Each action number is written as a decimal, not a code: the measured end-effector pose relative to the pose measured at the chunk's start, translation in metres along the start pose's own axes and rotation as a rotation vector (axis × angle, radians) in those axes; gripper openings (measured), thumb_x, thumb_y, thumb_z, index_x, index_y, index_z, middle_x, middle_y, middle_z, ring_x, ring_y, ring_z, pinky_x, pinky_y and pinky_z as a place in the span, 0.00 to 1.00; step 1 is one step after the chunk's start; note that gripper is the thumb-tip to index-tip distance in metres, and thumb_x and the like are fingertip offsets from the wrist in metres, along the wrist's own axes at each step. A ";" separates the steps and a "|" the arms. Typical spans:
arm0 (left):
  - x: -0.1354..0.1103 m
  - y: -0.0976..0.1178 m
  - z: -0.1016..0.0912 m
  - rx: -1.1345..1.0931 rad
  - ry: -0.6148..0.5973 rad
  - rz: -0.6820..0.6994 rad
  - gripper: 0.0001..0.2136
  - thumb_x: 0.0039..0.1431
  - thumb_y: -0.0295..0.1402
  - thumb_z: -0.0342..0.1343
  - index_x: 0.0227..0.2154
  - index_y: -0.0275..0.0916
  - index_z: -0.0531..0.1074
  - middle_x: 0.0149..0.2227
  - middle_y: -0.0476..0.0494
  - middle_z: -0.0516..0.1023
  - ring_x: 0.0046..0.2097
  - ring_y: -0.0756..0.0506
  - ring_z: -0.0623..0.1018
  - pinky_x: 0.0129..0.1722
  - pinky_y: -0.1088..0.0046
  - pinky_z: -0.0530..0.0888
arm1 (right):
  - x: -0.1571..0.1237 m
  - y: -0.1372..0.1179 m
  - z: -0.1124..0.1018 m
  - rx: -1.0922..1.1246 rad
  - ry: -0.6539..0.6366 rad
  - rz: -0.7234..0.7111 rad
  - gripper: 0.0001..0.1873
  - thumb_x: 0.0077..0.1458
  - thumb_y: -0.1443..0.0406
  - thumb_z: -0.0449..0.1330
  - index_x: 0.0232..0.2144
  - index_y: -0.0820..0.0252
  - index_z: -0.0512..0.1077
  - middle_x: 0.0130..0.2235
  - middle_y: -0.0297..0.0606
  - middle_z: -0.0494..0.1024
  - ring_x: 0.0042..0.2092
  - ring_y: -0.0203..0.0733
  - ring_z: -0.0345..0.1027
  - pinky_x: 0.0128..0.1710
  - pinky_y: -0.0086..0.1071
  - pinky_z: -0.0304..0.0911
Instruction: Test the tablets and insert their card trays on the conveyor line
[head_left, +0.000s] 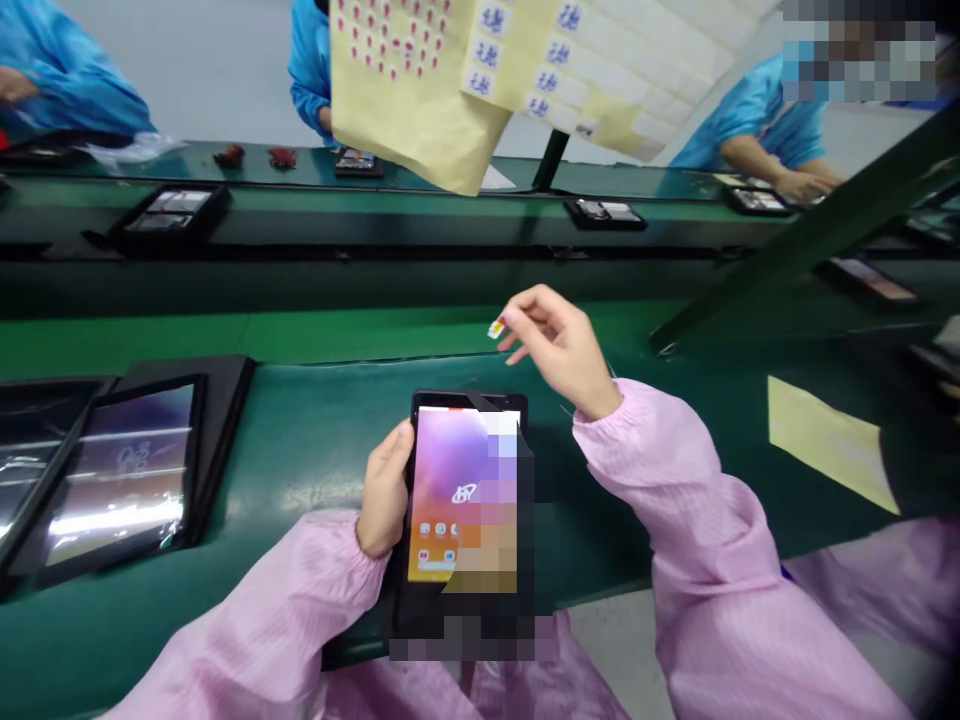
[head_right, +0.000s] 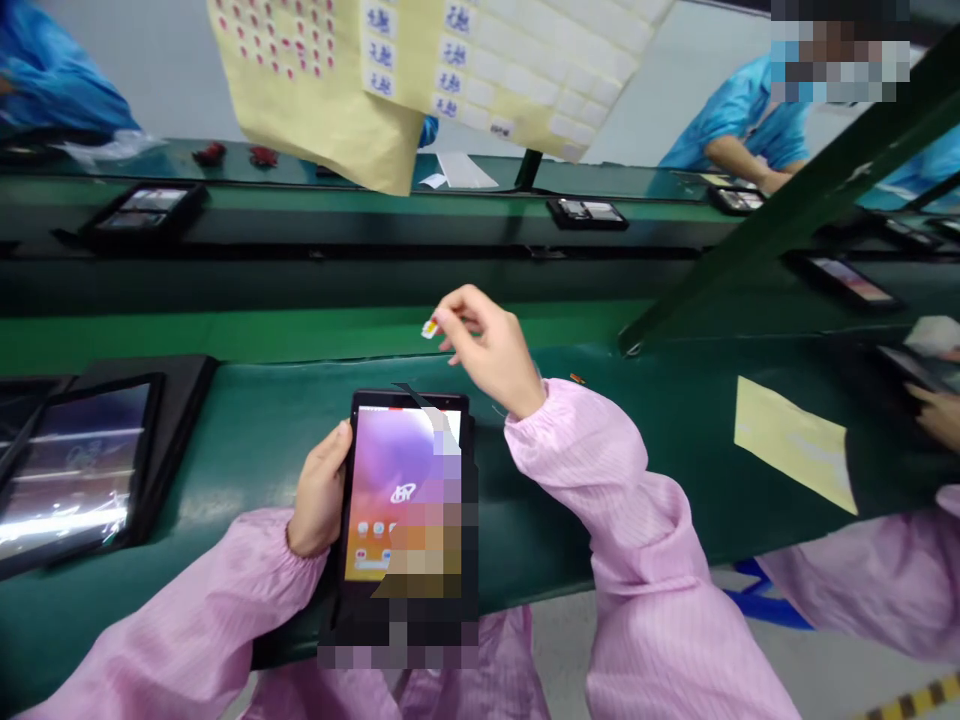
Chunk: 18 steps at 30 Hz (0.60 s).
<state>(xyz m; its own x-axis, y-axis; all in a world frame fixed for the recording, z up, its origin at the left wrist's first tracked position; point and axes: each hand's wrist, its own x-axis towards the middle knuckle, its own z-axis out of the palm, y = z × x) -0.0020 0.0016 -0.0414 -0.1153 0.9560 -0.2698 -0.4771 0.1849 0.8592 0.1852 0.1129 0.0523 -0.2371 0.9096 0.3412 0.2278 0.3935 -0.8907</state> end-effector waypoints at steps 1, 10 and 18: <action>-0.005 -0.005 -0.002 0.019 0.019 -0.060 0.19 0.56 0.48 0.58 0.39 0.37 0.77 0.36 0.44 0.81 0.34 0.47 0.78 0.36 0.74 0.74 | -0.009 0.008 -0.008 0.023 0.088 0.031 0.15 0.58 0.53 0.58 0.33 0.59 0.66 0.32 0.34 0.75 0.30 0.33 0.72 0.24 0.25 0.68; -0.036 -0.008 -0.031 0.839 -0.217 -0.014 0.31 0.64 0.52 0.41 0.66 0.43 0.53 0.69 0.40 0.49 0.69 0.37 0.50 0.67 0.53 0.50 | -0.145 0.077 -0.043 0.040 0.374 0.441 0.17 0.57 0.51 0.59 0.33 0.59 0.70 0.36 0.40 0.75 0.37 0.39 0.71 0.32 0.32 0.73; -0.107 -0.027 -0.090 1.543 -0.442 0.361 0.67 0.40 0.57 0.64 0.64 0.37 0.16 0.68 0.19 0.34 0.67 0.21 0.40 0.60 0.32 0.49 | -0.234 0.053 -0.006 0.142 -0.005 0.819 0.23 0.52 0.43 0.57 0.28 0.56 0.71 0.41 0.42 0.78 0.38 0.45 0.74 0.35 0.35 0.75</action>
<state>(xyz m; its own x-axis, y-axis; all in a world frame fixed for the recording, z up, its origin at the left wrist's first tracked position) -0.0555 -0.1260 -0.0746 0.3506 0.9341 -0.0669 0.8148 -0.2690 0.5136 0.2583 -0.0784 -0.0730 -0.0525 0.9001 -0.4325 0.2092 -0.4136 -0.8861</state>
